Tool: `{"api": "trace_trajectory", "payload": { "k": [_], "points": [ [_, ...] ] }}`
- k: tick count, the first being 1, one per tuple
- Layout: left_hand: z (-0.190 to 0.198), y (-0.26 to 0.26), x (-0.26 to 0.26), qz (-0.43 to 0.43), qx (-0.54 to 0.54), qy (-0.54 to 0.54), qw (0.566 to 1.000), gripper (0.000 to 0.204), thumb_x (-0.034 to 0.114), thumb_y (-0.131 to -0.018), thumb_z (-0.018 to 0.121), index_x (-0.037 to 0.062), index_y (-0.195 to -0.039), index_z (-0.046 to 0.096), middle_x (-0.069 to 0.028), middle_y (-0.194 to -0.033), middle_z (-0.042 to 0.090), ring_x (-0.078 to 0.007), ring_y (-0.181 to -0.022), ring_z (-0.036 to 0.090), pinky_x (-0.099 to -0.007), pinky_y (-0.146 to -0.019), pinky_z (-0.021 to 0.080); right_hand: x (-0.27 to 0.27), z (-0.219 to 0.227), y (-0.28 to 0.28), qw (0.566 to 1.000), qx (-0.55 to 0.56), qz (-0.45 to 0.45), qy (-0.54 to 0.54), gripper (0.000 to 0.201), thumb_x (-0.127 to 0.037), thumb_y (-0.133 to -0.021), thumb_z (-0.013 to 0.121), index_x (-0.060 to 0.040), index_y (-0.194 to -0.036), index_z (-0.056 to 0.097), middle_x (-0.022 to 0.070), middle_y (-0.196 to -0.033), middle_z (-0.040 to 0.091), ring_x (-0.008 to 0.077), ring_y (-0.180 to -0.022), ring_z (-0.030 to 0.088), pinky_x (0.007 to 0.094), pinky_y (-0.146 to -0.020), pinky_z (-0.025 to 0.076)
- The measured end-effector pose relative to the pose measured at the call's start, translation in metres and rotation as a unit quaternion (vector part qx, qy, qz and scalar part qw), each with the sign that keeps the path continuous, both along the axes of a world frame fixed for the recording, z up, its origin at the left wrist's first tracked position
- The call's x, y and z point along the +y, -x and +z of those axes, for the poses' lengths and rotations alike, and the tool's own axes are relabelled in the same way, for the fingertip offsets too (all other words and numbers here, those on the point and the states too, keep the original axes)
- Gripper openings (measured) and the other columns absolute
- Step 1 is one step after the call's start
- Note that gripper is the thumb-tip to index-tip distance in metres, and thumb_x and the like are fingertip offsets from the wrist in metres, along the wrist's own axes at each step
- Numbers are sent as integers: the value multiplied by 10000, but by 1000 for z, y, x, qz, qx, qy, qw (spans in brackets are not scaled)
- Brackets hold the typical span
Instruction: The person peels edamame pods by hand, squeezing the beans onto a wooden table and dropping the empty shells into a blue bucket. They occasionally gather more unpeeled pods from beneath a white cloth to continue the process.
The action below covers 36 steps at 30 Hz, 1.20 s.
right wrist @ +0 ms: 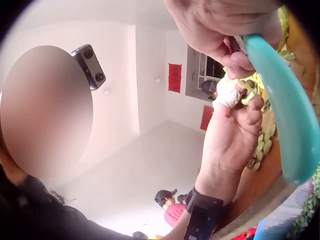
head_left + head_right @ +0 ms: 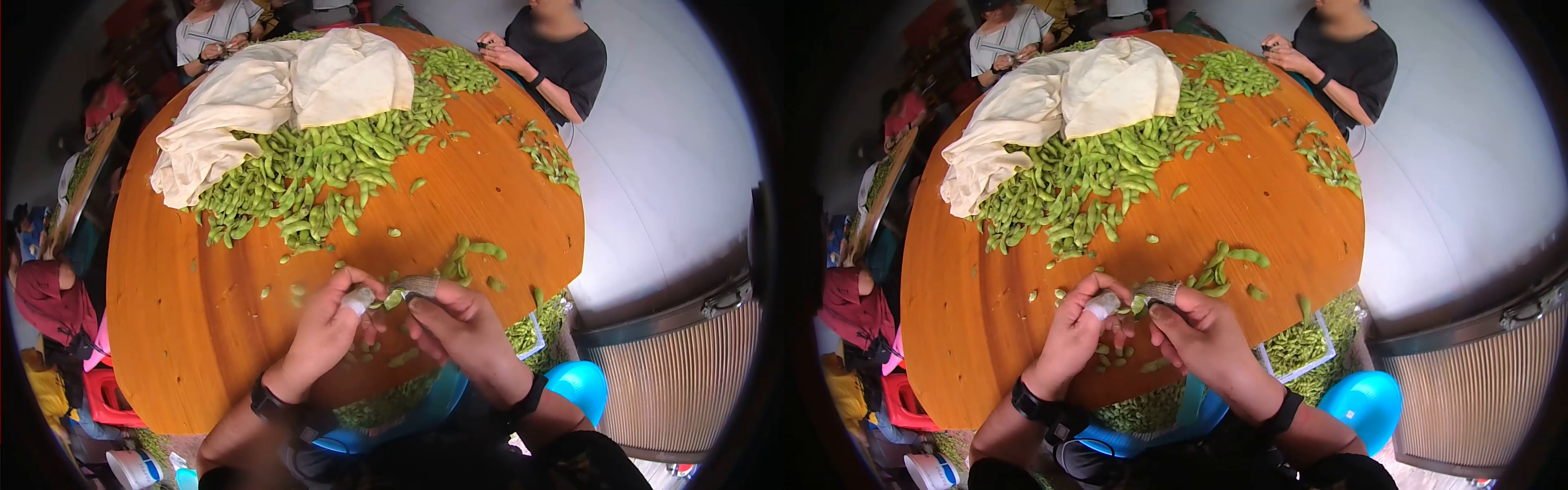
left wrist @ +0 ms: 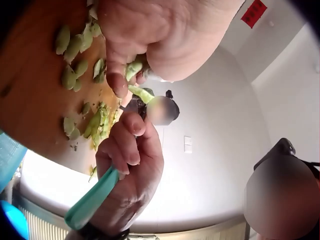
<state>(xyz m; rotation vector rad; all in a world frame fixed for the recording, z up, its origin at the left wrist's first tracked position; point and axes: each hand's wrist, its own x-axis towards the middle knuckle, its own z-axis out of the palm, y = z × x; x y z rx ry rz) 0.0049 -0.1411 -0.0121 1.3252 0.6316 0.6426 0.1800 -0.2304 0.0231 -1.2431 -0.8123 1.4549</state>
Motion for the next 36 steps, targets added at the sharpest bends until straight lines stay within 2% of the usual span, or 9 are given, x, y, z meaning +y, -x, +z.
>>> {"api": "trace_trajectory", "payload": {
  "k": [7,12,17,22,28,30,33,35,36],
  "points": [
    [4,4,12,80,-121,148,978,185,93,-959,552,21,-1116,616,-22,-928,607,-101,-651,541,-228,-543,438,-6,5,-7,990,-51,-114,-69,228,-116,-1001,488,-44,-1179,609,-5,-720,575,39,-485,459,192,-426,341],
    [-2,7,15,102,-128,129,978,218,60,-948,551,10,-1149,618,-30,-965,621,-99,-664,560,-235,-563,465,-6,3,-21,963,-164,-162,-138,225,-84,-978,523,-32,-1174,621,-17,-729,579,41,-559,505,202,-488,395],
    [3,6,11,99,-119,130,979,247,34,-941,547,-2,-1175,615,-35,-967,629,-101,-705,609,-242,-613,515,11,-11,-11,881,-407,-2,-243,180,-116,-844,695,2,-961,626,188,-737,613,322,-638,610,355,-566,469],
    [4,6,8,58,-101,132,984,291,36,-942,548,-8,-1225,599,-49,-980,649,-120,-773,652,-266,-687,552,25,-6,4,875,-427,27,-226,211,-134,-836,704,-1,-801,544,187,-659,565,359,-575,559,392,-527,438],
    [6,6,5,2,-92,140,986,318,95,-973,518,0,-1273,561,-41,-1002,644,-115,-788,644,-271,-723,549,32,2,-18,921,-349,73,-155,140,-133,-869,666,-19,-861,583,31,-591,539,127,-504,530,291,-464,393],
    [5,5,3,-16,-75,133,988,326,98,-979,503,8,-1289,548,-37,-999,640,-110,-786,639,-269,-721,548,31,17,-14,981,-133,124,63,122,-158,-889,651,-45,-889,604,-38,-606,519,32,-502,482,216,-438,354],
    [6,4,1,-2,-48,99,994,296,94,-984,492,28,-1267,546,-34,-995,627,-85,-777,616,-243,-705,533,27,8,-22,988,-110,100,42,108,-167,-898,635,-62,-889,608,-36,-600,520,37,-463,457,197,-421,342],
    [3,5,6,129,100,-65,984,270,76,-971,517,49,-1239,539,-21,-1013,606,-67,-838,591,-226,-742,501,22,13,-22,984,-171,48,17,114,-133,-874,631,-50,-810,587,-27,-575,496,34,-497,446,215,-448,350],
    [-1,4,6,124,101,-70,985,270,76,-971,517,49,-1239,539,-21,-1013,606,-67,-838,591,-226,-742,501,19,7,-21,985,-170,41,14,114,-133,-874,631,-50,-810,587,-27,-575,496,34,-497,446,215,-448,350]
  ]
}}
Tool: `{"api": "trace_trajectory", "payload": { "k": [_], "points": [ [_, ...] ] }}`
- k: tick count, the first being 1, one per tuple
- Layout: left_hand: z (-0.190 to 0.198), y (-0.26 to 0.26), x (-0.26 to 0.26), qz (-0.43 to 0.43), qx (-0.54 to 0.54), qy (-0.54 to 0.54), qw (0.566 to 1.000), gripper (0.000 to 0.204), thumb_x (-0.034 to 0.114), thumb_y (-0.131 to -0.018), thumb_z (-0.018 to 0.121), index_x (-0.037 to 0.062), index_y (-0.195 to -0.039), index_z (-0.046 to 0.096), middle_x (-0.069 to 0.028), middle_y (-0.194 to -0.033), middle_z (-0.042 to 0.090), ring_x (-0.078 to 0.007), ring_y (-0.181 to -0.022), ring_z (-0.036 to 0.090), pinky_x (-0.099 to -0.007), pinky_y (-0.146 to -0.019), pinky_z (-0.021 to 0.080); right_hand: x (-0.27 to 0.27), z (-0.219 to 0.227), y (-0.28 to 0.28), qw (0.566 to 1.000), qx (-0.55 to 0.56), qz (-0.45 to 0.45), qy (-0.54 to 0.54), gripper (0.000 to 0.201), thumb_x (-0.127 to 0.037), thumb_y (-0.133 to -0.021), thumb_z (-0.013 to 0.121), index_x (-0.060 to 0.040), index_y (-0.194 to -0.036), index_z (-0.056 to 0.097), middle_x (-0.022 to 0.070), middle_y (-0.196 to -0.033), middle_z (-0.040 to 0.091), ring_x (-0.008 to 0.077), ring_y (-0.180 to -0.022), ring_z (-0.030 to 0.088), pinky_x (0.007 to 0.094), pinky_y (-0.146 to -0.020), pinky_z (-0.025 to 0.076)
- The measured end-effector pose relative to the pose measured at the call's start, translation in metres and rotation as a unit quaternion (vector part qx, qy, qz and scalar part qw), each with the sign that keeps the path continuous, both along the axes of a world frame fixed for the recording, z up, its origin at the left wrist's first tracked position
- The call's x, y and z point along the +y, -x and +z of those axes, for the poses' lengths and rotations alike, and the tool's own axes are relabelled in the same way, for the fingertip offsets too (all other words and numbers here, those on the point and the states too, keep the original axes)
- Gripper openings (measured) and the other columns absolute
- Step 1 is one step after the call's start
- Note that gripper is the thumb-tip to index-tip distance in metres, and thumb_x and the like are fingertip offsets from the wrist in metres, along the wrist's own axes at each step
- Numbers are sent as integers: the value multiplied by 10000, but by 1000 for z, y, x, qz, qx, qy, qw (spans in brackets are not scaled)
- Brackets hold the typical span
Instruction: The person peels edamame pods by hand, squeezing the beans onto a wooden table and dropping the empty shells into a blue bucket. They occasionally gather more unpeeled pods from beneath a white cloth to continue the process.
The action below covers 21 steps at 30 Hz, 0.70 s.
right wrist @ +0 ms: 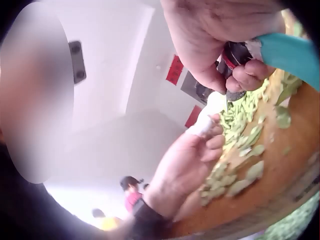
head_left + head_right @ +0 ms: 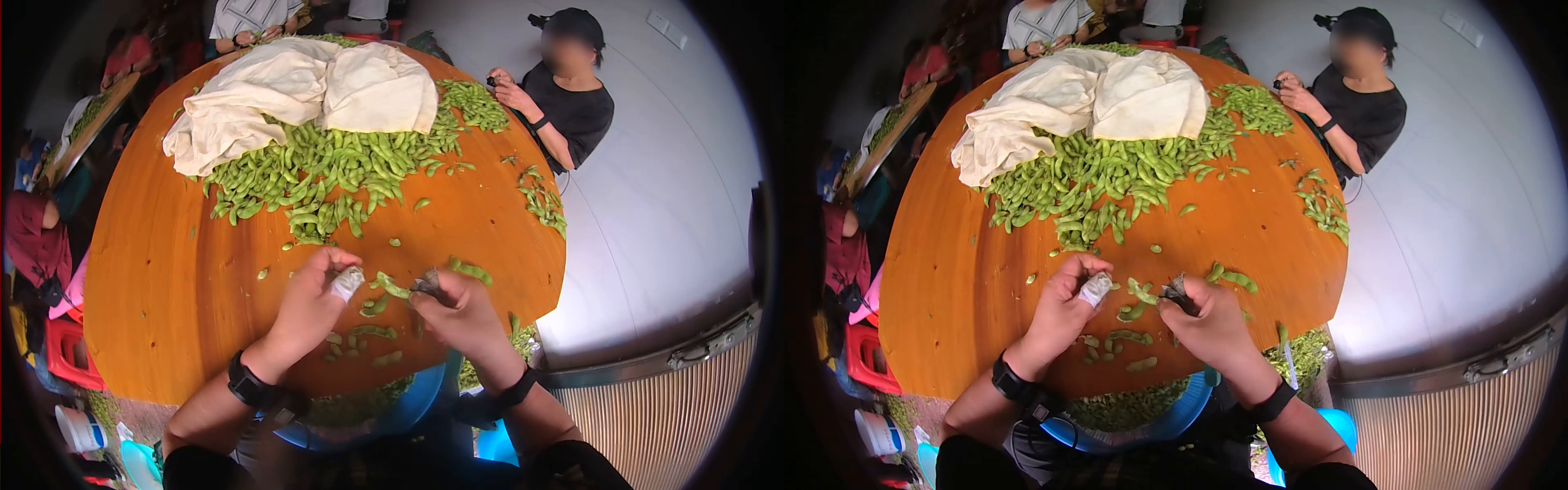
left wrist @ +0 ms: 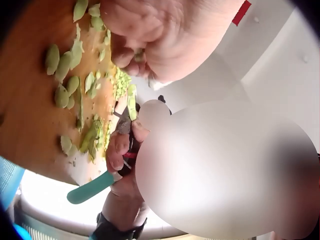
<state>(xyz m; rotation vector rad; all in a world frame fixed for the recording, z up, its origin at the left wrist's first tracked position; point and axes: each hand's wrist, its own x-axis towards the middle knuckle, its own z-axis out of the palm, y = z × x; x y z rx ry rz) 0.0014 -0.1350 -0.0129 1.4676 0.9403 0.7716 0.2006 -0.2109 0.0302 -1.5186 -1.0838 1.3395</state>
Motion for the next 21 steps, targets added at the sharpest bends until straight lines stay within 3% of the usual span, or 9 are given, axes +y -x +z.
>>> {"api": "trace_trajectory", "payload": {
  "k": [2,4,7,9,13,16,18,20,21],
  "points": [
    [-6,-1,-2,-98,-66,-84,989,250,72,-953,566,55,-1201,537,-10,-1027,592,-58,-900,562,-222,-788,471,-6,-17,5,966,-168,-33,-195,133,-93,-839,628,-28,-751,552,-9,-568,466,36,-547,420,241,-485,357],
    [-3,-3,-8,-148,24,-33,988,270,112,-942,614,50,-1189,522,9,-1023,583,-52,-918,542,-223,-795,467,-13,-11,13,967,-176,-36,-179,123,-64,-813,622,-12,-741,537,5,-581,448,41,-587,401,258,-513,365],
    [-1,-2,-10,-179,-7,-14,984,268,114,-953,595,58,-1198,504,12,-940,570,-38,-782,518,-207,-661,443,-13,-18,19,960,-185,-25,-208,103,-63,-823,619,-17,-760,552,-4,-592,466,33,-598,418,246,-516,370],
    [3,-1,-9,-231,-115,121,959,207,97,-970,552,69,-1165,490,22,-826,517,-24,-652,438,-192,-545,350,-12,-18,20,981,-107,-18,-158,117,-61,-831,624,-13,-764,541,-27,-593,458,28,-608,406,246,-521,366],
    [6,-5,-12,-219,-120,134,959,145,59,-974,513,75,-1115,482,37,-748,456,-21,-602,375,-191,-512,284,-14,-7,26,991,-78,-30,-106,154,-85,-859,625,-29,-749,535,-44,-579,476,24,-548,423,230,-479,358],
    [-6,-8,-8,-170,-73,71,980,121,17,-960,493,77,-1065,486,44,-736,448,-20,-597,378,-194,-500,285,-11,-14,22,998,44,-54,-7,178,-115,-884,620,-60,-736,536,-43,-567,504,30,-468,441,212,-424,348],
    [-11,-8,-6,-127,-54,75,988,118,39,-920,545,62,-1036,553,26,-673,511,-41,-600,485,-237,-507,393,-9,-18,20,995,65,-65,-32,167,-133,-901,606,-87,-752,547,-30,-562,534,43,-407,454,193,-374,326],
    [-4,-7,-10,-117,-6,5,993,140,17,-923,527,55,-1057,550,29,-703,510,-47,-609,481,-231,-521,396,-9,-15,24,995,24,-98,-23,155,-102,-877,611,-57,-743,547,-27,-557,499,32,-466,440,215,-418,343],
    [-1,-6,-12,-106,42,-67,991,165,-5,-926,509,49,-1077,547,31,-732,509,-53,-618,478,-226,-535,399,-8,-22,26,985,-85,-97,-119,141,-86,-861,612,-39,-745,547,-22,-562,479,29,-505,428,226,-444,352]
  ]
}}
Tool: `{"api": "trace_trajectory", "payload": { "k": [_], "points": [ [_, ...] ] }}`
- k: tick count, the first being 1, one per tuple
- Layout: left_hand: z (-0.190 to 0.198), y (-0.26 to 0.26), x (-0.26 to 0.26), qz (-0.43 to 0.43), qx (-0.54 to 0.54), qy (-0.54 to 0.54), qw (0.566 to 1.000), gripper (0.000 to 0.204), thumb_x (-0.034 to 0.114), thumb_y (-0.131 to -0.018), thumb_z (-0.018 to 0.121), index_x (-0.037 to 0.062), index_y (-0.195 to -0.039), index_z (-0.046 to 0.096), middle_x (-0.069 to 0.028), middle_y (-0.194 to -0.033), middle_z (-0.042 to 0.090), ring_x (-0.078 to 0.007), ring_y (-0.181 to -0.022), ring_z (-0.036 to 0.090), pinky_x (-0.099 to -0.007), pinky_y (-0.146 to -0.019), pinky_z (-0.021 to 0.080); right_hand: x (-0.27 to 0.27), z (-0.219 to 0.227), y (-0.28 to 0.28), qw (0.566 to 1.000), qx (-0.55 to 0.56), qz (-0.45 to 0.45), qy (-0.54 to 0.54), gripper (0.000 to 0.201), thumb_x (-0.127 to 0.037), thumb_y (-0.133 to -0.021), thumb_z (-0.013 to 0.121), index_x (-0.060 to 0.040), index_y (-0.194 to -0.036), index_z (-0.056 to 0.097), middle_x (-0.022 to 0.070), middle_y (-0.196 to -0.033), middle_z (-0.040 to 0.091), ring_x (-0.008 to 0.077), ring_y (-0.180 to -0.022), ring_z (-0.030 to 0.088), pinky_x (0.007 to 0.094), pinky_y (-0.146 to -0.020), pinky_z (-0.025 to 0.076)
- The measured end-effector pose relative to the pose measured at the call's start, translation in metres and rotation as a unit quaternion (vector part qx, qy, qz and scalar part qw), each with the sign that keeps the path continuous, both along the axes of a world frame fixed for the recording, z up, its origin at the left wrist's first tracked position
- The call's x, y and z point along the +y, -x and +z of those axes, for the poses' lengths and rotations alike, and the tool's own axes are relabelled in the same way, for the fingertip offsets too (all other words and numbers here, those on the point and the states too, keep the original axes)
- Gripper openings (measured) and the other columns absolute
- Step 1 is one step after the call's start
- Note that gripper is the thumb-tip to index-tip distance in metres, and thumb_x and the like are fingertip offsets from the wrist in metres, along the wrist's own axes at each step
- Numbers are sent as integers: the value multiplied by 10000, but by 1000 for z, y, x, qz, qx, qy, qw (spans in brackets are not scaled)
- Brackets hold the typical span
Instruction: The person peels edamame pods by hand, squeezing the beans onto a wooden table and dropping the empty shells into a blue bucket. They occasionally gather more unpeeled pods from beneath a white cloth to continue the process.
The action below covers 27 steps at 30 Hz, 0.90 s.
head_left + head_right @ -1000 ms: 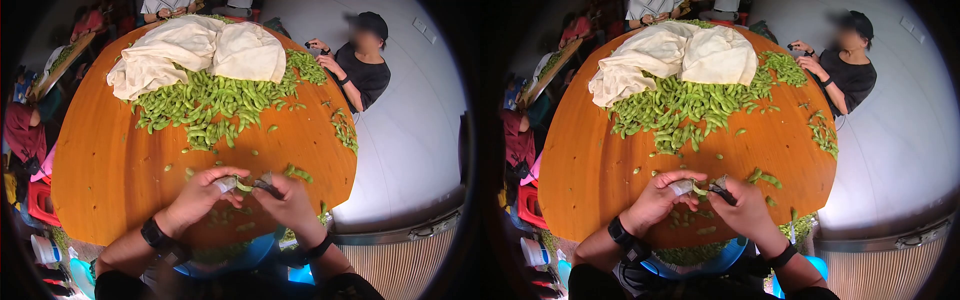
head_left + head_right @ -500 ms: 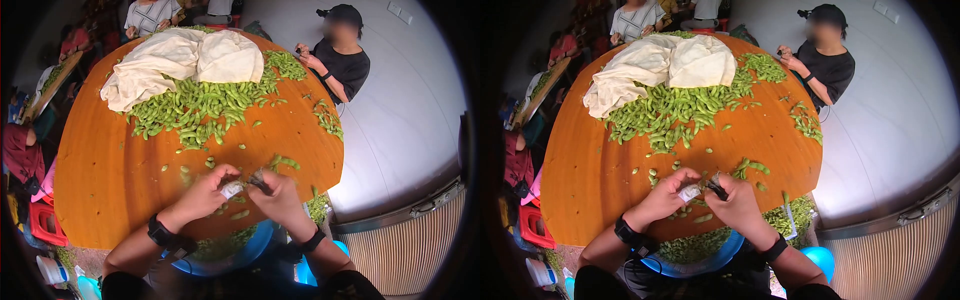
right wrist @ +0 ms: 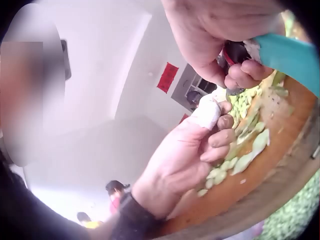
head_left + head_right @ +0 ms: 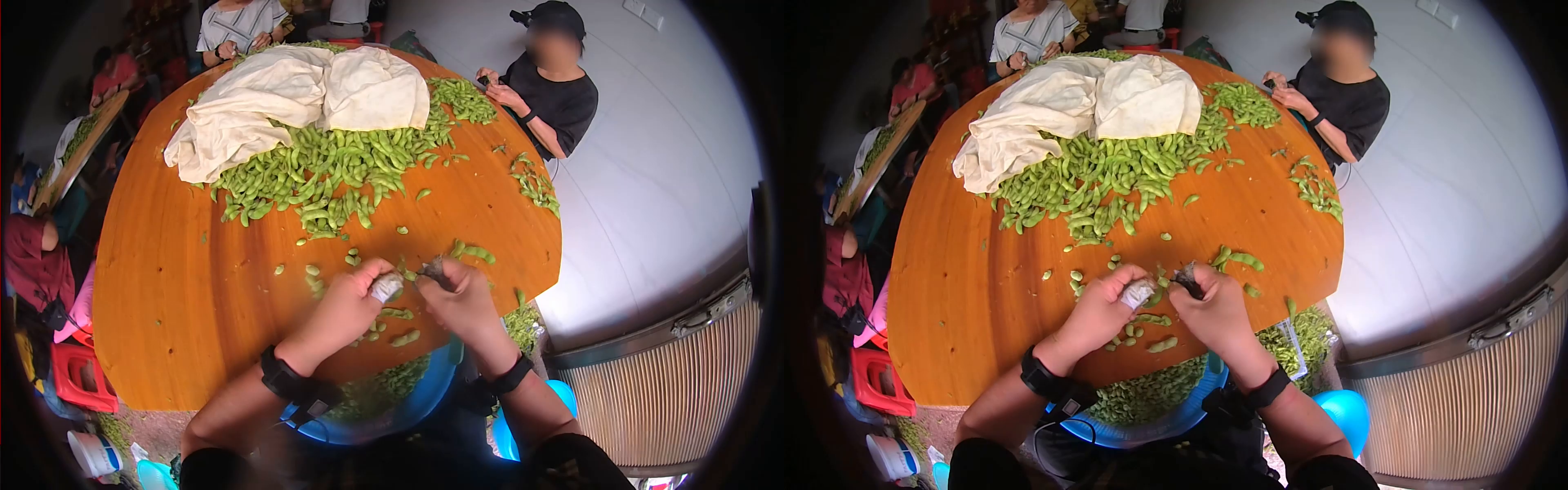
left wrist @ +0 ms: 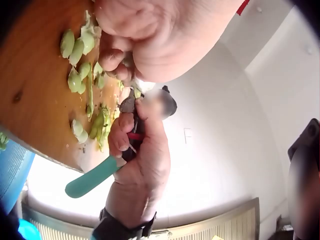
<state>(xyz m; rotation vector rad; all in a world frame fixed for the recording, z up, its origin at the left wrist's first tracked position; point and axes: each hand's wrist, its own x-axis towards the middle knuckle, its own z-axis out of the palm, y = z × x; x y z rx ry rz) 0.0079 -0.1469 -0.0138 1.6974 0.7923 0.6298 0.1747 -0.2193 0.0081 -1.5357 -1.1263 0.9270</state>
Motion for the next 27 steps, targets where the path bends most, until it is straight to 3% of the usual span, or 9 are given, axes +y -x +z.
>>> {"api": "trace_trajectory", "payload": {
  "k": [1,3,11,13,15,17,18,22,27],
  "points": [
    [0,0,0,-1,2,0,1000,165,-5,-926,509,49,-1077,547,31,-732,509,-53,-618,478,-226,-535,399,1,-2,3,989,-118,-5,-84,129,-70,-845,613,-22,-746,546,-16,-568,460,26,-544,417,237,-471,361],
    [-2,1,-1,-42,-12,-30,999,190,6,-923,524,37,-1107,555,25,-736,532,-66,-642,513,-244,-570,444,-3,4,10,991,-107,15,-76,108,-51,-817,615,1,-756,542,-6,-586,435,28,-603,397,251,-511,374],
    [3,4,2,-108,-102,213,966,80,110,-996,489,73,-1019,557,60,-729,476,-17,-592,422,-176,-500,332,-7,24,-10,975,162,104,111,80,-139,-896,618,-77,-846,616,-38,-576,533,39,-431,465,187,-406,358],
    [11,9,6,-70,-111,156,979,105,64,-970,501,63,-1020,592,46,-794,539,-21,-634,459,-180,-535,361,-8,30,-20,992,77,33,93,94,-149,-892,628,-67,-846,616,-50,-589,529,19,-449,455,181,-411,348],
    [9,15,17,0,-40,-58,998,139,17,-933,505,50,-1018,610,37,-838,573,-33,-707,496,-193,-605,398,-5,22,-48,995,-59,1,84,80,-139,-861,642,-63,-875,622,28,-591,581,141,-454,551,273,-430,426],
    [18,22,20,-6,18,-75,997,149,5,-906,510,38,-998,622,26,-849,581,-40,-756,504,-205,-655,411,-5,10,-65,891,-443,-4,-101,125,-141,-820,650,-76,-924,627,139,-659,621,318,-590,631,405,-535,501],
    [19,23,20,-31,37,-76,996,148,8,-901,510,38,-985,629,20,-838,579,-40,-741,499,-207,-642,407,-7,17,-56,888,-447,38,-96,183,-165,-812,640,-98,-982,625,188,-743,622,396,-741,624,480,-648,511],
    [27,27,20,-60,81,-67,993,154,10,-884,509,39,-962,639,16,-799,564,-42,-704,487,-218,-612,397,4,10,-15,850,-479,177,-130,99,-162,-846,590,-83,-904,573,168,-735,623,387,-711,627,486,-621,502],
    [24,33,23,-58,94,-121,986,156,13,-866,522,40,-964,641,-21,-773,567,-104,-685,523,-262,-610,413,9,-1,-26,829,-522,185,-77,136,-180,-827,620,-95,-924,579,153,-741,608,375,-696,612,473,-607,488]
  ]
}}
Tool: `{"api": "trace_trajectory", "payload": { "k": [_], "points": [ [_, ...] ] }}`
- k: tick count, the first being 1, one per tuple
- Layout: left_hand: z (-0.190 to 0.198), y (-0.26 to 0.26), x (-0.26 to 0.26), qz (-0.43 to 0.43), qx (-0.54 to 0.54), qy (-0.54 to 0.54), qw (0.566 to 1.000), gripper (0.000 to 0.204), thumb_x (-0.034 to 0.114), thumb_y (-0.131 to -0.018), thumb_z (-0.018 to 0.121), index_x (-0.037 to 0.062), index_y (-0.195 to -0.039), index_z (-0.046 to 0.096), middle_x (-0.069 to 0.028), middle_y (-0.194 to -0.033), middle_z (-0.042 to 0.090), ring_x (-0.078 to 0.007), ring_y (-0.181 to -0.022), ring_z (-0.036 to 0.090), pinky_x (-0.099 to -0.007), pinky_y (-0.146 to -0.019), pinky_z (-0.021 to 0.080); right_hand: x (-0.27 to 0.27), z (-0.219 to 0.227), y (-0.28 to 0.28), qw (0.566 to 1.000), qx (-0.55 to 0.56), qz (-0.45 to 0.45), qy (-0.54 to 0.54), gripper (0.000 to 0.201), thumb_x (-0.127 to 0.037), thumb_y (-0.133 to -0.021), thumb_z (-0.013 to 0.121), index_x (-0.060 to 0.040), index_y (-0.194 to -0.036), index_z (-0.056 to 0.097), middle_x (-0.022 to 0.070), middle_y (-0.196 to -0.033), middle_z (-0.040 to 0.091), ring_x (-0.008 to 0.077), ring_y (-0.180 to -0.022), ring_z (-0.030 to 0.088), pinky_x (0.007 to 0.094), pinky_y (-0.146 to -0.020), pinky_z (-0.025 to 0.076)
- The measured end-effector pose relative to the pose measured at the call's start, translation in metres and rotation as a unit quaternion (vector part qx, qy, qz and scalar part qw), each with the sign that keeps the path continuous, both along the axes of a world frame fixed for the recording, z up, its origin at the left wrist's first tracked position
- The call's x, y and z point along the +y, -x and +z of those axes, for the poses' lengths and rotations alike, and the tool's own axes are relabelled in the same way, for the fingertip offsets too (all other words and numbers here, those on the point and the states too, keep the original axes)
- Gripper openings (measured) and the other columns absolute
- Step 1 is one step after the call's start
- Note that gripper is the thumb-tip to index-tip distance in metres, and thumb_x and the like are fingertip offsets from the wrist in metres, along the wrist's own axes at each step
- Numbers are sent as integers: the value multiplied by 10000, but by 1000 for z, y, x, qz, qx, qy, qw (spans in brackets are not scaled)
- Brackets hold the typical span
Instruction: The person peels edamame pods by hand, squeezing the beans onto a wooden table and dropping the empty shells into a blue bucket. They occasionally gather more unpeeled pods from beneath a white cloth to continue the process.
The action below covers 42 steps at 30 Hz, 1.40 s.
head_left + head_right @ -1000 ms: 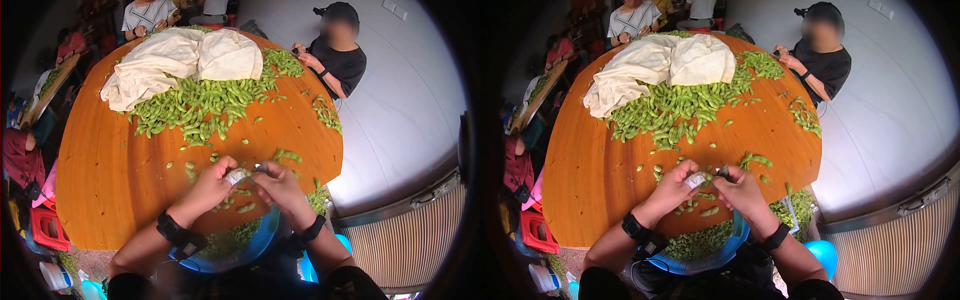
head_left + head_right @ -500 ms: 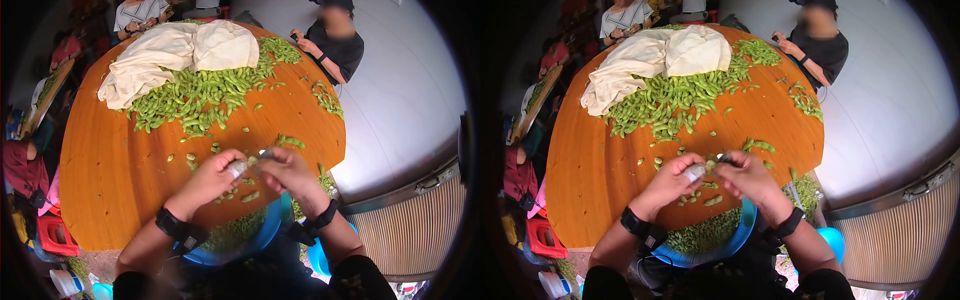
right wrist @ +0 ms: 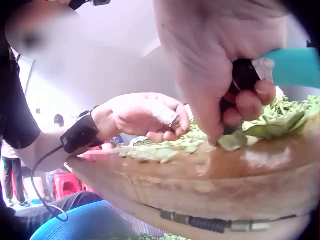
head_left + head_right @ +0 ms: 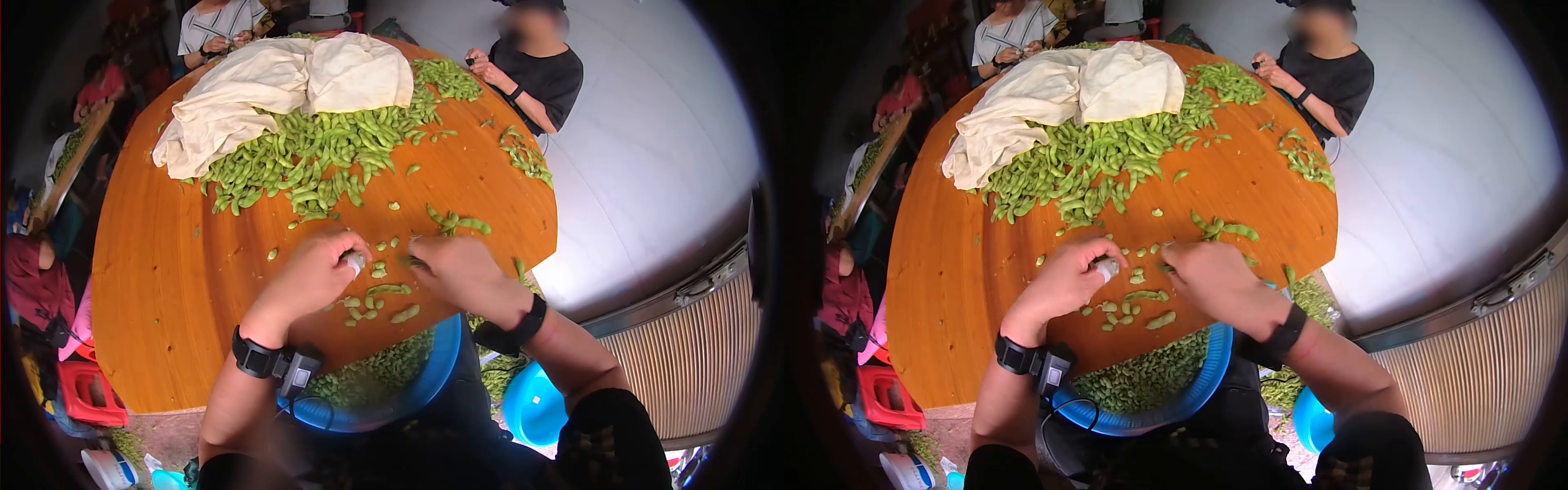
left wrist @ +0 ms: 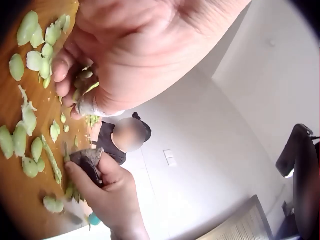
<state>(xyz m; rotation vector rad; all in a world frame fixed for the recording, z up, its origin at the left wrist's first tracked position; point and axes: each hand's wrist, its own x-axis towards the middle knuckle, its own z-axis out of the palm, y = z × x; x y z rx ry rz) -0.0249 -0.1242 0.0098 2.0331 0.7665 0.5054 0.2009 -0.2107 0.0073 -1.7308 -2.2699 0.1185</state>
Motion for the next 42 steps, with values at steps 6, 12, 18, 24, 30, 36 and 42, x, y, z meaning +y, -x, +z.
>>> {"api": "trace_trajectory", "payload": {
  "k": [6,12,18,24,30,36,42],
  "points": [
    [-4,0,-2,-19,3,-116,993,107,30,-859,554,26,-935,629,-118,-863,604,-275,-760,589,-351,-677,460,-30,21,-33,990,-59,-127,23,130,-195,-844,605,-80,-898,574,158,-733,635,364,-735,649,461,-644,526],
    [4,1,0,24,-20,-89,996,128,7,-861,550,22,-953,639,-94,-860,604,-219,-754,581,-315,-682,457,-22,4,30,997,30,68,-4,139,-185,-851,601,-66,-882,537,151,-790,628,349,-688,633,451,-609,517],
    [25,37,-6,175,-26,-89,980,175,-12,-882,545,12,-1019,650,-66,-850,633,-130,-723,545,-254,-663,438,-26,25,-5,992,55,-53,-102,153,-171,-836,620,-42,-823,539,169,-725,610,362,-667,627,457,-599,512],
    [-38,62,-1,233,48,-259,936,238,20,-874,601,21,-1112,615,-137,-985,626,-257,-873,600,-336,-815,473,-51,9,-69,979,46,-175,-92,152,-148,-839,643,-25,-820,556,205,-689,612,406,-672,620,488,-592,498],
    [-26,8,-11,170,43,-229,958,318,7,-845,578,78,-1153,619,-133,-1127,582,-346,-1067,518,-393,-968,408,-82,14,-40,963,171,-199,-65,146,-128,-879,603,-9,-949,558,255,-724,610,442,-698,612,510,-601,475],
    [-7,-7,-16,5,58,-173,983,250,18,-838,603,83,-1073,655,-106,-1121,602,-289,-1127,547,-398,-963,428,-91,13,-38,954,254,-137,-79,85,-31,-864,610,12,-915,558,226,-780,583,432,-736,600,456,-602,462],
    [1,3,33,173,114,-213,955,198,40,-817,640,26,-1015,645,-136,-1015,593,-351,-920,597,-418,-806,497,-93,1,-43,942,290,-164,-27,100,-36,-858,626,11,-936,585,225,-763,588,422,-710,597,429,-598,473]
  ]
}}
